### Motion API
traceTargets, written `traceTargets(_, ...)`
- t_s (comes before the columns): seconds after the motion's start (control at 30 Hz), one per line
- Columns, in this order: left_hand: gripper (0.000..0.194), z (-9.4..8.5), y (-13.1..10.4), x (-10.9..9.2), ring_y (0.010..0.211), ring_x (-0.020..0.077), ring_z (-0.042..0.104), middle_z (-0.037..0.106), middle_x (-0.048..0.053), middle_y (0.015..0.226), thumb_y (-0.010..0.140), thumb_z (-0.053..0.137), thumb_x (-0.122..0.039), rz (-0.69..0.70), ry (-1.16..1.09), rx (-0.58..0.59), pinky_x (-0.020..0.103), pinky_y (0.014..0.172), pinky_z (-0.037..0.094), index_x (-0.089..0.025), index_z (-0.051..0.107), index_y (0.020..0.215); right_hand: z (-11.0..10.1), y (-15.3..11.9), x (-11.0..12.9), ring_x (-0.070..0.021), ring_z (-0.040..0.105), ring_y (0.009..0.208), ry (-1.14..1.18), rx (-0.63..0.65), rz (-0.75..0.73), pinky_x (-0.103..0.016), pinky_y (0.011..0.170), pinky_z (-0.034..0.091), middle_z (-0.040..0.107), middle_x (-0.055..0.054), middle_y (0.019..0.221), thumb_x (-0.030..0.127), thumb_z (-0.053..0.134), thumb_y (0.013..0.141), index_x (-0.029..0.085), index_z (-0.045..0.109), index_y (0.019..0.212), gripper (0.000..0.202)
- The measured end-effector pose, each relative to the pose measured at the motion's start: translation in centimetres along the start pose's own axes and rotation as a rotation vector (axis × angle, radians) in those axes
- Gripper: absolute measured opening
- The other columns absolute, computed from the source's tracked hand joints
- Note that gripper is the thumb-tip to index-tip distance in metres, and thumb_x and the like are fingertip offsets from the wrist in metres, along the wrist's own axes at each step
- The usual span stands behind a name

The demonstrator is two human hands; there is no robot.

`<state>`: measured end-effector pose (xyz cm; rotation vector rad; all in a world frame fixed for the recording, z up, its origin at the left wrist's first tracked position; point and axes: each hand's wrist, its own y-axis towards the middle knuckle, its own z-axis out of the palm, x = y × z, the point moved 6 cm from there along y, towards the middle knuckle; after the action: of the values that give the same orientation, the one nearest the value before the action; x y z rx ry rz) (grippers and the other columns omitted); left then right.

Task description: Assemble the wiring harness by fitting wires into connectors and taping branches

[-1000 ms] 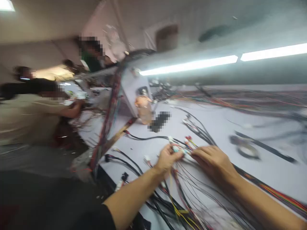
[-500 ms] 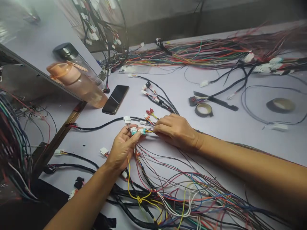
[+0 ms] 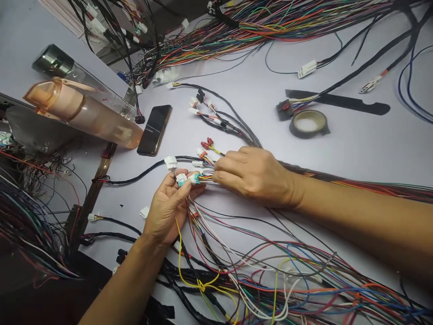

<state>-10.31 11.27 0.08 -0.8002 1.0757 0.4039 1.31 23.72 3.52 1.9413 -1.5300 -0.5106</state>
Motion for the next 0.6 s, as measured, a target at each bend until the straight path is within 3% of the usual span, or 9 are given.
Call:
traceTargets(0.3,0.027,-0.11,0.02,0.01,0.091,0.0163,0.065,0.069,0.003,0.096,0.075,0.073,-0.013,-0.005,0.002,0.012,0.038,0.093,0.053,-0.020,0.060,0.097,-0.32,0.17,0.18,-0.0119,0.043,0.071,-0.007,-0.014,-0.026,-0.029,0.060,0.022,0.062,-0.001,0.081,0.019,0.036,0.100,0.016,0.060,0.088,0.027)
traceTargets(0.6,0.025,-0.18,-0.30,-0.08,0.092,0.0141,0.066,0.069,0.003,0.100,0.076,0.071,-0.012,0.059,0.041,-0.005,0.028,0.088,0.054,-0.021,0.059,0.097,-0.49,0.22,0.35,-0.0121,0.045,0.070,-0.004,-0.033,-0.034,-0.028,0.059,0.025,0.063,0.000,0.079,0.020,0.039,0.098,0.017,0.060,0.084,0.026)
